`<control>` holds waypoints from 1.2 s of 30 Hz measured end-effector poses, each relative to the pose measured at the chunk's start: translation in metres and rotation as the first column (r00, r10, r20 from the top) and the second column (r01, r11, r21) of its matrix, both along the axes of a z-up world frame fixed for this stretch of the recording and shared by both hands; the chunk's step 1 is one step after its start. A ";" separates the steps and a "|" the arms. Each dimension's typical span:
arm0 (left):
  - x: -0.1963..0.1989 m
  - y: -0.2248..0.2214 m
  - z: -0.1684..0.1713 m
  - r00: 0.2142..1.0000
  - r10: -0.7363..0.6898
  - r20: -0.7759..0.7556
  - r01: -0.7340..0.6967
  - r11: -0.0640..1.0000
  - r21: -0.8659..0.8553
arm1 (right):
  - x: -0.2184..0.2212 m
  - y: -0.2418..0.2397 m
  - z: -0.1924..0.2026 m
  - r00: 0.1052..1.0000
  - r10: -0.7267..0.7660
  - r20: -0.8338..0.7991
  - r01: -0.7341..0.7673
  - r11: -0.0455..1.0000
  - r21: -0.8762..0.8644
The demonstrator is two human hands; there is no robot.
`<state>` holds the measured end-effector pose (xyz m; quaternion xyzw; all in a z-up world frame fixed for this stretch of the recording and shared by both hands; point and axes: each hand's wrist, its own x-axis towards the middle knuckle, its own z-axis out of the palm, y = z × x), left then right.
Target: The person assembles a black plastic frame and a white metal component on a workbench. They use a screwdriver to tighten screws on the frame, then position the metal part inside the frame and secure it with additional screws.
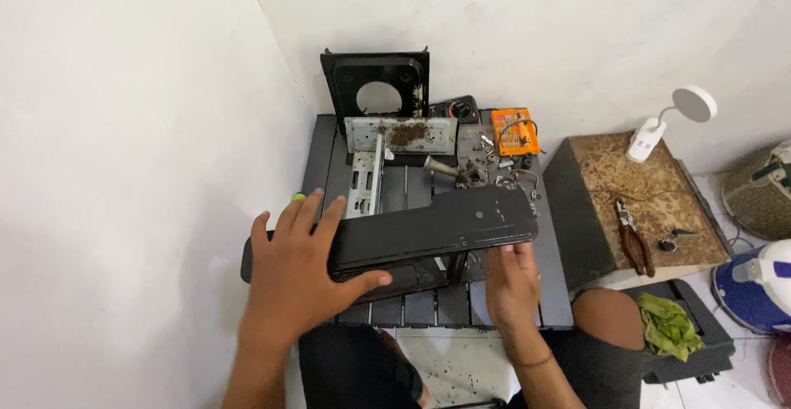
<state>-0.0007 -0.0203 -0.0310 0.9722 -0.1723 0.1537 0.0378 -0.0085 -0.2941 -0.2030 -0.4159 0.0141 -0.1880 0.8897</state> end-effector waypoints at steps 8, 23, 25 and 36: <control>-0.065 -0.107 -0.078 0.897 -0.066 0.437 0.424 0.405 -0.810 | 0.001 0.016 0.003 0.999 -0.011 0.033 0.004 0.981 0.196; 0.014 -0.130 -0.207 0.921 -0.390 -0.006 -0.113 -0.253 -0.961 | 0.001 0.040 0.025 0.996 -0.084 0.016 0.079 0.977 0.199; 0.018 -0.129 -0.204 0.924 -0.381 0.020 -0.079 -0.242 -0.967 | 0.003 0.040 0.021 0.994 -0.100 0.039 0.090 0.975 0.205; 0.028 -0.136 -0.170 0.908 -0.349 0.231 0.136 -0.274 -0.952 | 0.001 0.045 0.048 0.994 -0.064 0.088 0.049 0.986 0.159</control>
